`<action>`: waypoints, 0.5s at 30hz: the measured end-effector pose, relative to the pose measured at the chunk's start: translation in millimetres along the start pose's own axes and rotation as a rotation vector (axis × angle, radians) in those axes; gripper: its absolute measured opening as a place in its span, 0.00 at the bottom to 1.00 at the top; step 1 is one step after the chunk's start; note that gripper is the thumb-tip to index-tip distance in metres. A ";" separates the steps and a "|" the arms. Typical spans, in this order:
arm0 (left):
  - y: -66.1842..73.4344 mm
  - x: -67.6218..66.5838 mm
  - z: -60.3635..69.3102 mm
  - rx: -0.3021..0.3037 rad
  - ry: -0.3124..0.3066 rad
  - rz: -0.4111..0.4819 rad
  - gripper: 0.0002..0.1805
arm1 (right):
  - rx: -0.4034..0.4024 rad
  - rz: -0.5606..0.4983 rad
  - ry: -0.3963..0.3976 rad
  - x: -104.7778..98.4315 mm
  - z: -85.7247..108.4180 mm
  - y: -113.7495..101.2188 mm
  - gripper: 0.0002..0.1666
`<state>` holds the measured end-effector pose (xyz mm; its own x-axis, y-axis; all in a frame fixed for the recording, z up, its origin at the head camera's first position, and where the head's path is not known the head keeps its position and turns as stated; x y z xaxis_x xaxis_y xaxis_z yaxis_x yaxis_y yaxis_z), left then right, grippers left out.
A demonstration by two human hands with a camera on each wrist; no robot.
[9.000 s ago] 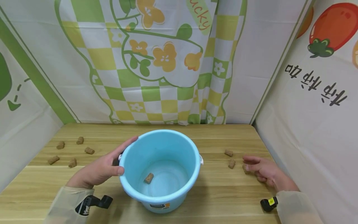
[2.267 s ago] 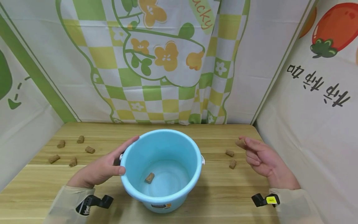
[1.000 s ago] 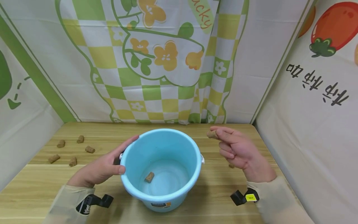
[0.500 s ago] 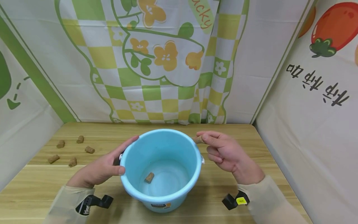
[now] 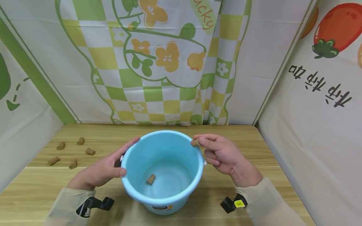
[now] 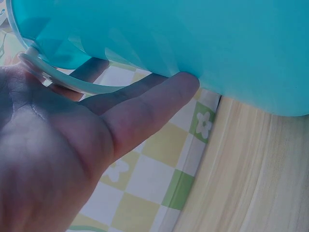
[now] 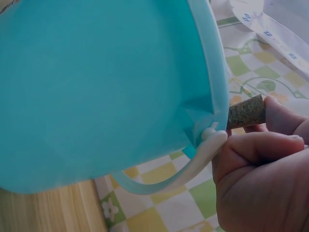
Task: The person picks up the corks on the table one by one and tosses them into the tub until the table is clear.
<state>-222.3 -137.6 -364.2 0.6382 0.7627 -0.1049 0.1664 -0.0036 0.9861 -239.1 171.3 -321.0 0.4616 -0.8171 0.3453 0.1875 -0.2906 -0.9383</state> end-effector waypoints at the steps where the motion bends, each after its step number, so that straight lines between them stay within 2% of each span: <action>1: 0.0 -0.2 -0.1 0.001 0.000 -0.001 0.54 | 0.001 0.007 0.005 0.1 0.0 -0.2 0.14; 15: -0.5 -0.4 -0.7 -0.006 -0.002 0.017 0.55 | -0.012 0.103 0.027 1.7 -1.4 -1.1 0.12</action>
<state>-223.2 -137.4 -364.5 0.6423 0.7613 -0.0884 0.1512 -0.0128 0.9884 -239.8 169.6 -319.4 0.4547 -0.8559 0.2464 0.1297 -0.2100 -0.9691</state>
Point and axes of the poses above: each hand's wrist, its own z-axis away from the middle knuckle, its own x-axis out of the palm, y = z × x, the point moved 7 cm from there along -z, towards the middle knuckle, and after that the axes turned 3 degrees about y, right-handed, at the moved point
